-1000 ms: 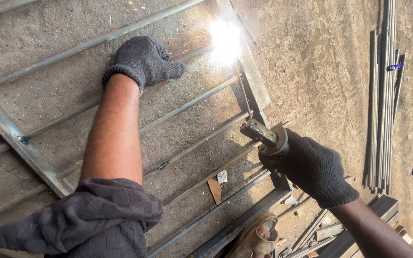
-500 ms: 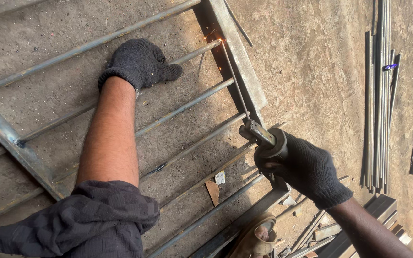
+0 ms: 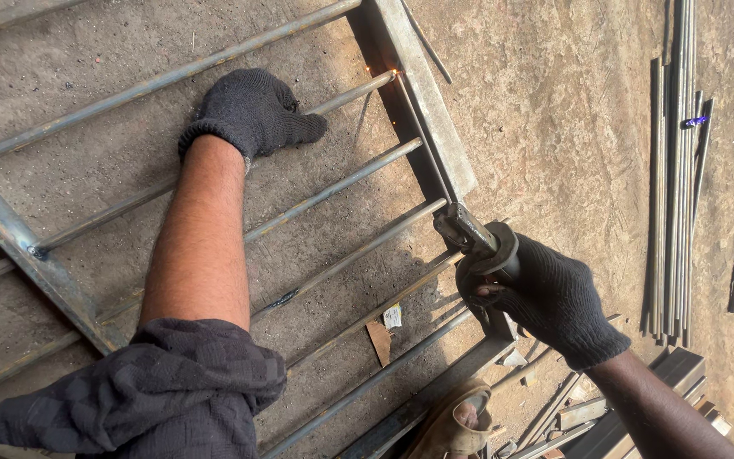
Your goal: The person welds a metal ladder-like frame lying on the ground. They use a welding torch to secure the rungs to the side rails, creating bright sparks. The person also uses a metal bar to adjust the position of the frame during the process.
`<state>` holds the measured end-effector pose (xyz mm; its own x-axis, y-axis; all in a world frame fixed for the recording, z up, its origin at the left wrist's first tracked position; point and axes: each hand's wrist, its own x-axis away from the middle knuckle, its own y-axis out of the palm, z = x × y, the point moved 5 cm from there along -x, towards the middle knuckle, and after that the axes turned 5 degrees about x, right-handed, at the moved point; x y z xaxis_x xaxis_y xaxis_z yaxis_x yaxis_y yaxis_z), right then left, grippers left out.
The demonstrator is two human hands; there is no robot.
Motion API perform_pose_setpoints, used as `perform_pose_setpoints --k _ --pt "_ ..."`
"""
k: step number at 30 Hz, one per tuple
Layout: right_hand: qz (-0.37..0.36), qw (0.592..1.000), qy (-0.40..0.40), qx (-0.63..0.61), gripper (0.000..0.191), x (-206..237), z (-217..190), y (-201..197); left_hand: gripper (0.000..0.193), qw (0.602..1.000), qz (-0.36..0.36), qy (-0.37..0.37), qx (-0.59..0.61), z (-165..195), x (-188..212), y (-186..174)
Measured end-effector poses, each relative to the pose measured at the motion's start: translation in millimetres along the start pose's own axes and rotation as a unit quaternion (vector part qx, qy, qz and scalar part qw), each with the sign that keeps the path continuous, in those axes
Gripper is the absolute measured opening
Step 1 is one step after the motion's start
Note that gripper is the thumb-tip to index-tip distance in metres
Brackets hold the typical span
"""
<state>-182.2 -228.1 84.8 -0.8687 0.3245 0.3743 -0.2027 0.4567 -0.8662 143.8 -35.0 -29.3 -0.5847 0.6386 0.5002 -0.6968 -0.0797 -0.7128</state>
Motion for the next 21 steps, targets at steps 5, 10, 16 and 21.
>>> perform_pose_setpoints --k 5,10,16,21 --pt "-0.012 1.0 0.012 -0.002 0.06 -1.0 0.3 1.4 0.066 0.999 -0.029 -0.016 -0.021 -0.8 -1.2 4.6" --pt "-0.004 0.999 -0.022 -0.025 0.06 -2.2 -2.2 -0.1 0.069 0.999 -0.034 -0.028 -0.028 -0.9 -2.1 5.5" --pt "-0.017 1.0 -0.001 0.011 0.063 -4.1 1.9 1.2 0.068 0.999 -0.014 0.015 -0.039 0.0 -3.9 4.2" --pt "-0.026 0.999 0.03 -0.003 0.062 -0.7 20.0 8.3 0.066 0.999 -0.024 0.0 -0.031 -4.0 -6.3 7.8"
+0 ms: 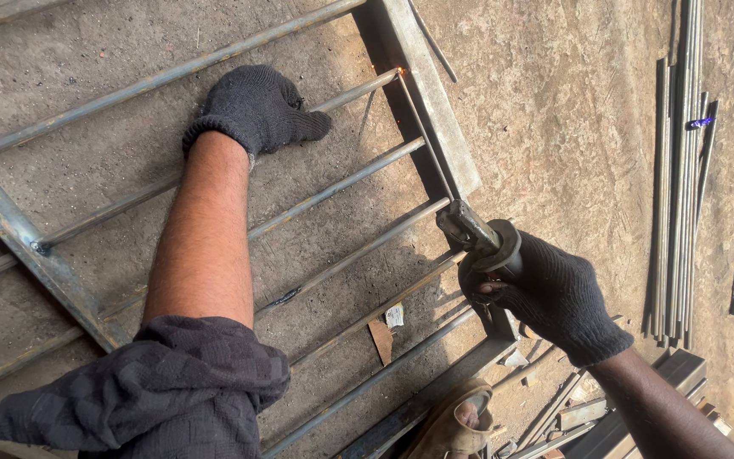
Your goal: The person welds a metal ladder-like frame lying on the ground. They use a welding torch to secure the rungs to the side rails, creating bright sparks. The person also uses a metal bar to adjust the position of the frame during the process.
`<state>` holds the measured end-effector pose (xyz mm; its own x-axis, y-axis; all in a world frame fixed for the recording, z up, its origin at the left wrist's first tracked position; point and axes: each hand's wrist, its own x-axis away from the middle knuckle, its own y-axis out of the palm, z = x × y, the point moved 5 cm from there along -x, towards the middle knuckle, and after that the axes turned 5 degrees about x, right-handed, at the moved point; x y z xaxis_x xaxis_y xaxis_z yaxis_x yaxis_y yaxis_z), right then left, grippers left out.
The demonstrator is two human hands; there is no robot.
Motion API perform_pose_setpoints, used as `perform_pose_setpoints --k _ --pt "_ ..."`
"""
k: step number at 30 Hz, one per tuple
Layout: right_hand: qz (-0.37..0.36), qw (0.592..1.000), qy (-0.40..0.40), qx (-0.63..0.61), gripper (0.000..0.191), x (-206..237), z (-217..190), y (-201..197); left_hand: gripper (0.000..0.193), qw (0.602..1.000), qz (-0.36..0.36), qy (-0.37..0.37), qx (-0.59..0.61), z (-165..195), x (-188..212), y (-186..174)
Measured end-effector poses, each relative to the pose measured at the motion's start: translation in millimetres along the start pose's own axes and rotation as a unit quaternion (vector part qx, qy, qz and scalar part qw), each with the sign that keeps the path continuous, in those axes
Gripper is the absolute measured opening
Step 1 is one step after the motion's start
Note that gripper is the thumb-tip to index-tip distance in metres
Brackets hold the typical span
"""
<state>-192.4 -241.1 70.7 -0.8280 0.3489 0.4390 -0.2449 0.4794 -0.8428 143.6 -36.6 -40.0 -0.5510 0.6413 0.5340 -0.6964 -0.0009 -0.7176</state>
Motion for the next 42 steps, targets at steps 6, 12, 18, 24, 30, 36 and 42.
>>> perform_pose_setpoints --k 6,12,18,24,30,36,42 --pt "-0.019 0.896 0.071 -0.437 0.053 4.0 29.9 -1.7 0.064 1.0 0.01 0.018 0.017 -1.2 -1.4 1.5" --pt "0.031 0.949 -0.008 -0.313 0.061 10.9 7.4 -30.0 0.063 0.999 0.002 -0.011 0.046 -3.9 0.5 1.9" --pt "0.035 0.996 -0.061 -0.061 0.059 7.2 -23.4 -15.0 0.066 0.999 0.006 -0.028 0.028 -3.6 -1.6 3.5" --pt "0.01 0.999 -0.021 -0.045 0.061 3.7 -21.2 -7.6 0.067 0.999 0.013 -0.018 0.028 -5.8 -5.0 6.3" --pt "0.012 0.999 -0.022 -0.034 0.062 1.9 -20.3 -7.4 0.067 1.0 0.0 -0.004 0.002 -4.3 -7.0 6.6" --pt "0.018 0.999 -0.025 -0.034 0.063 1.3 -18.4 -8.9 0.066 1.0 0.012 -0.004 0.025 -4.9 -4.7 4.0" --pt "0.014 0.999 -0.025 -0.027 0.063 -0.3 -14.9 -7.5 0.065 1.0 0.015 -0.001 0.016 -2.5 -2.2 1.4"
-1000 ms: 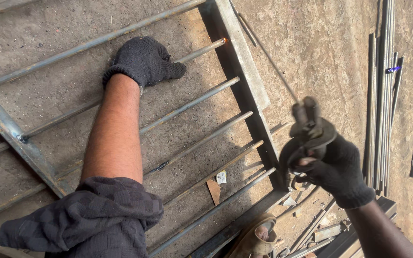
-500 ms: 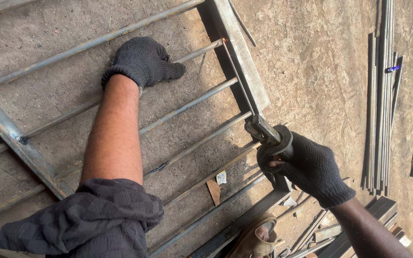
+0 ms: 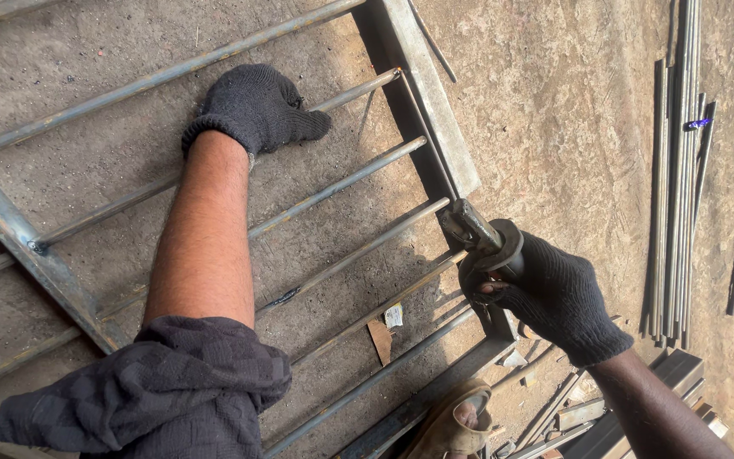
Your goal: The person welds a metal ladder-like frame lying on the ground. They use a welding torch to secure the rungs to the side rails, creating bright sparks. The person also uses a metal bar to adjust the position of the frame during the process.
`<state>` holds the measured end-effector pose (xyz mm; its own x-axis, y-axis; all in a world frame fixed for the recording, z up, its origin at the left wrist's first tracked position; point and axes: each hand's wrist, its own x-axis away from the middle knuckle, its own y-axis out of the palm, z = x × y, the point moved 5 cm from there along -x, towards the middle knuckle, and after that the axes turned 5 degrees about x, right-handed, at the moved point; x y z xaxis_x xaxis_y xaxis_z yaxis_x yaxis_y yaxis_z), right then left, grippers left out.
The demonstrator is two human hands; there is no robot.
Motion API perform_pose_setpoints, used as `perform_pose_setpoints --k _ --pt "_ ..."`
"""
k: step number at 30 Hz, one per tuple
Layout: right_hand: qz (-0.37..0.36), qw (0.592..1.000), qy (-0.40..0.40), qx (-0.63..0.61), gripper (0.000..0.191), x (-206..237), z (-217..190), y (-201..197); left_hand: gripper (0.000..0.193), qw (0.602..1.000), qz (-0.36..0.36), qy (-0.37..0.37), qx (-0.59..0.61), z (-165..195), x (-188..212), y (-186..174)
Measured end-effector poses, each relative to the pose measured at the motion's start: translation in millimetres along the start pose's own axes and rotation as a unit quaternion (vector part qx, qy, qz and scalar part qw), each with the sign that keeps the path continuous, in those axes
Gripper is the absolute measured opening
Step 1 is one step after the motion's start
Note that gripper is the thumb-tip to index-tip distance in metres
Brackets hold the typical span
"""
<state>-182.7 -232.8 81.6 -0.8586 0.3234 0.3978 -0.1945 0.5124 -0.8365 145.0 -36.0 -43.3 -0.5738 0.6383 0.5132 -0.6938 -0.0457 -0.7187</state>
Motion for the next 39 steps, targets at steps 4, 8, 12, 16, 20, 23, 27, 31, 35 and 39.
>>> perform_pose_setpoints --k 4,8,12,16,20,23,27,31,35,39 --pt "-0.005 1.0 0.003 0.003 0.062 0.1 1.4 0.7 0.067 0.999 -0.008 -0.032 0.023 -0.8 1.2 1.5" --pt "-0.002 1.0 0.005 0.015 0.063 0.2 1.3 -0.9 0.066 0.999 -0.027 -0.03 0.006 -0.6 -0.1 3.9" --pt "-0.008 1.0 0.015 0.0 0.062 -0.9 0.8 -2.0 0.069 1.0 -0.003 -0.009 -0.01 1.1 -2.2 3.3" --pt "0.006 1.0 -0.008 -0.004 0.065 -0.4 -4.2 -4.6 0.067 1.0 -0.005 -0.018 0.013 -2.1 -3.0 4.7" --pt "-0.013 0.998 0.06 -0.009 0.067 -1.1 2.8 -2.6 0.069 1.0 -0.021 -0.017 -0.002 -3.4 -3.4 8.0" --pt "-0.03 0.993 0.111 -0.026 0.067 0.1 11.9 0.5 0.069 1.0 0.009 -0.008 0.006 -3.3 -4.7 5.4" --pt "-0.02 0.988 0.101 -0.116 0.067 1.3 22.8 -1.3 0.067 1.0 -0.008 -0.019 0.01 -5.0 -5.8 8.2" --pt "-0.015 0.972 0.131 -0.196 0.058 3.4 36.0 -6.3 0.065 0.999 -0.013 -0.031 0.017 -6.9 -6.1 10.1" --pt "-0.01 0.993 0.075 -0.09 0.06 -0.3 28.0 -8.2 0.066 1.0 -0.005 -0.005 -0.007 -5.1 -8.8 10.3" --pt "-0.011 0.996 0.08 -0.048 0.064 -0.7 16.2 -5.3 0.066 1.0 -0.009 -0.009 -0.012 -6.9 -10.7 12.9"
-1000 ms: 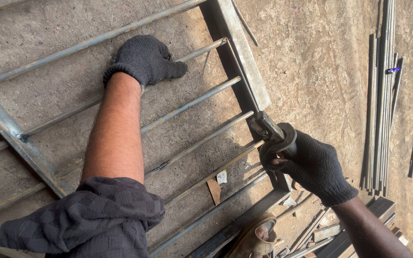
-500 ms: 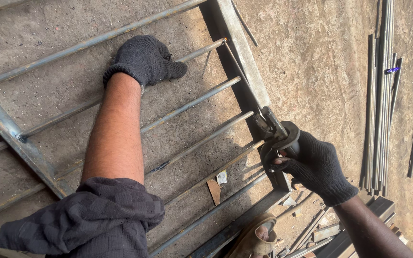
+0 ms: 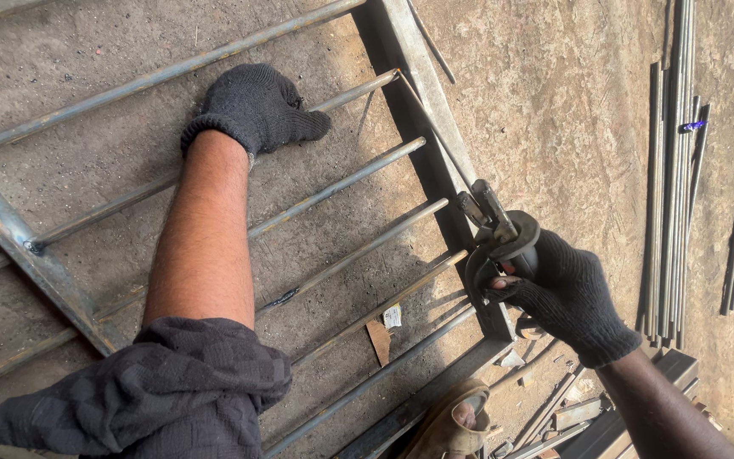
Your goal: The person welds a metal ladder-like frame lying on the ground. They use a welding torch to secure the rungs to the side rails, creating bright sparks. The person also uses a metal bar to adjust the position of the frame during the process.
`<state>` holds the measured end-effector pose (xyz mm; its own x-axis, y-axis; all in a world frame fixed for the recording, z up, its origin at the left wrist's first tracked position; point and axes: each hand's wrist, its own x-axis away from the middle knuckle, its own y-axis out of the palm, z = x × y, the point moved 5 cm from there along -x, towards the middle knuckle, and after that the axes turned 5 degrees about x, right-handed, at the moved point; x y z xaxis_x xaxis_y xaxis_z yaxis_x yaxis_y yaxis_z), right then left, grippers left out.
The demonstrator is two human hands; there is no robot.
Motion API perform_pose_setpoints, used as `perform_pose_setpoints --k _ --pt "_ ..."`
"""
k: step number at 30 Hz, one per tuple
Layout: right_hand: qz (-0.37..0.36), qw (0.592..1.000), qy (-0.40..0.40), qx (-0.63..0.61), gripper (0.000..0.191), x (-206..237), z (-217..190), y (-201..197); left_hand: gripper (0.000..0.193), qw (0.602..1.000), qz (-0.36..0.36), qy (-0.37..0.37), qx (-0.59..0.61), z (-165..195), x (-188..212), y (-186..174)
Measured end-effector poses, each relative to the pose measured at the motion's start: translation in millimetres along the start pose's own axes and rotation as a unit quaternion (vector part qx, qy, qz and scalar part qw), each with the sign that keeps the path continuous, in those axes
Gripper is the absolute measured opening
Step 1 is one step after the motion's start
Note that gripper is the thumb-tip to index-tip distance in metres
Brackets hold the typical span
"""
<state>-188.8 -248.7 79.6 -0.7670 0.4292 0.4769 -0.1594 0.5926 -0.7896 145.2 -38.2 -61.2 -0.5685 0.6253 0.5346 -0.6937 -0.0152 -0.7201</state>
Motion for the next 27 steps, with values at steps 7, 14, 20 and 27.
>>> perform_pose_setpoints --k 7,14,20,27 --pt "-0.01 1.0 -0.004 -0.023 0.061 1.3 -2.0 -0.2 0.067 1.0 -0.009 -0.002 0.003 0.2 -1.1 1.0" --pt "-0.012 0.94 0.094 -0.327 0.058 6.9 33.2 -2.9 0.066 1.0 -0.005 -0.001 0.019 -0.5 1.7 -1.6" --pt "-0.037 0.899 0.195 -0.39 0.062 6.1 14.0 -3.4 0.069 1.0 -0.003 0.007 0.007 1.6 4.6 -5.2" --pt "-0.03 0.971 -0.064 0.229 0.056 -4.8 -53.3 7.1 0.072 1.0 0.006 -0.013 0.026 4.4 8.2 -8.4"
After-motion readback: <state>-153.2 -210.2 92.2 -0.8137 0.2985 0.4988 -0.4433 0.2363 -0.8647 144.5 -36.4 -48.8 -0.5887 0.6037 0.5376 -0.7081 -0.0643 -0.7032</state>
